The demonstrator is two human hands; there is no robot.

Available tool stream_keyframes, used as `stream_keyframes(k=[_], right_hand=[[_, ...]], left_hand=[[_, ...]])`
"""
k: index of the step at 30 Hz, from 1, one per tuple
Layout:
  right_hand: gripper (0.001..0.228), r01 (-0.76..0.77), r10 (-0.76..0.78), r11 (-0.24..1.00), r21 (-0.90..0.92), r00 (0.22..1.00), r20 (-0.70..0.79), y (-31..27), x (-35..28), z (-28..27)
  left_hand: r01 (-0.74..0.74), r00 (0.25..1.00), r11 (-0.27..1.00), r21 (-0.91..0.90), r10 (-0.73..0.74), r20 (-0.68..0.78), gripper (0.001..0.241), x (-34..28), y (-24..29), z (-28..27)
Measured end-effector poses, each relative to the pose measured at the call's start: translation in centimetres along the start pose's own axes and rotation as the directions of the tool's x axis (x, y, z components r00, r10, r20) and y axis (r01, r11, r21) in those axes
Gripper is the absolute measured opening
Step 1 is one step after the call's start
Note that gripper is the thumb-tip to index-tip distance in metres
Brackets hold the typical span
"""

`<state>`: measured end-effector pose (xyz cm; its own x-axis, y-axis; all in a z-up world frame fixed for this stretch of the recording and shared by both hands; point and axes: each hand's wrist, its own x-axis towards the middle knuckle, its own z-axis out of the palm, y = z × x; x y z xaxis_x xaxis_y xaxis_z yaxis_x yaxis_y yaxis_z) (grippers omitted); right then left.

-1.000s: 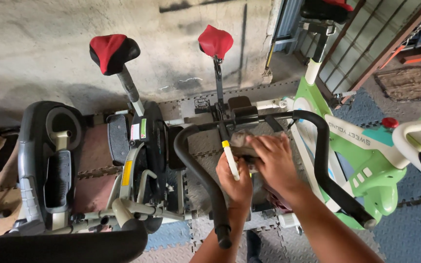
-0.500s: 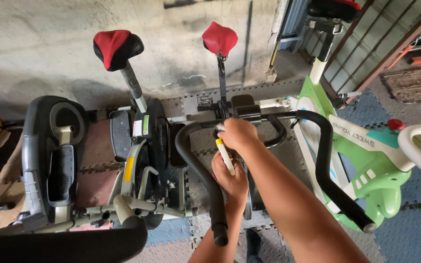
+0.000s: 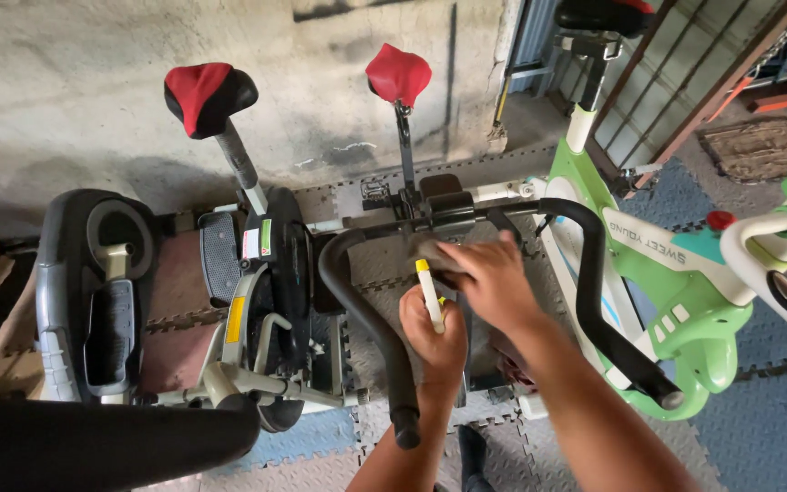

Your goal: Cleaning and wiping down various gym machines using a spray bottle and a cloth.

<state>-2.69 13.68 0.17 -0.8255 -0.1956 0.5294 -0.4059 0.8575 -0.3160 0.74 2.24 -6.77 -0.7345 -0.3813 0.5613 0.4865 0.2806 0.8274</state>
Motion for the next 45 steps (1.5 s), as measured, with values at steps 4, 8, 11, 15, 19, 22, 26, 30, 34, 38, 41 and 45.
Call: stream_keyframes(k=[4,8,11,15,19,22,26,30,34,38,41,45], right_hand=[[0.049,0.069,-0.063,0.996,0.054,0.992,-0.112,4.9,-2.9,0.5],[0.041,-0.105,0.196,0.942,0.319,0.944,-0.266,6.9,-3.6,2.2],[0.041,-0.424,0.508,0.811,0.403,0.852,-0.126,3.3,-2.5,0.5],[0.040,-0.112,0.163,0.978,0.175,0.937,-0.309,2.1,-3.0,0.9],[0.033,-0.516,0.578,0.784,0.344,0.809,-0.105,5.8,-1.6,2.3],[0.030,-0.707,0.803,0.394,0.587,0.575,0.155,10.5,-0.2,4.8],[0.027,-0.650,0.893,0.172,0.740,0.420,0.161,19.2,0.0,11.4],[0.023,-0.065,0.796,-0.549,0.834,0.265,0.544,24.4,-0.3,16.8],[0.031,0.004,0.741,-0.612,0.791,0.353,0.571,20.4,-1.2,13.8],[0.019,-0.242,0.865,-0.334,0.911,0.305,0.399,16.3,-1.7,10.7],[0.025,-0.430,0.889,0.075,0.900,0.438,0.135,12.4,-3.0,8.4],[0.026,-0.562,0.824,0.506,0.655,0.539,-0.175,7.3,-3.9,6.7]], left_hand=[[-0.011,1.000,1.000,-0.010,0.011,0.016,0.025,-0.3,0.8,0.2],[0.152,0.986,0.988,-0.042,-0.148,0.080,0.019,-0.6,2.1,0.3],[0.008,0.998,1.000,-0.002,-0.008,0.061,0.021,-1.0,2.6,0.4],[-0.087,0.996,0.996,0.030,0.086,0.039,0.023,-1.2,2.2,0.5],[-0.030,0.997,0.999,-0.017,0.032,0.073,0.020,-0.8,2.3,0.4],[0.014,0.998,1.000,-0.009,-0.013,0.053,0.022,-1.2,1.9,0.5],[0.065,0.997,0.996,-0.053,-0.062,0.056,0.019,-1.3,1.3,0.6],[0.090,0.993,0.995,-0.049,-0.086,0.082,0.016,-1.6,0.7,0.5],[0.110,0.991,0.986,-0.128,-0.099,0.096,0.014,-1.8,1.5,-0.5],[0.240,0.964,0.966,-0.098,-0.224,0.146,0.018,-1.7,1.4,-0.7],[0.157,0.979,0.982,-0.107,-0.140,0.150,0.017,-2.5,1.2,-0.6],[0.150,0.980,0.983,-0.105,-0.134,0.148,0.021,-3.0,1.3,-0.4]])
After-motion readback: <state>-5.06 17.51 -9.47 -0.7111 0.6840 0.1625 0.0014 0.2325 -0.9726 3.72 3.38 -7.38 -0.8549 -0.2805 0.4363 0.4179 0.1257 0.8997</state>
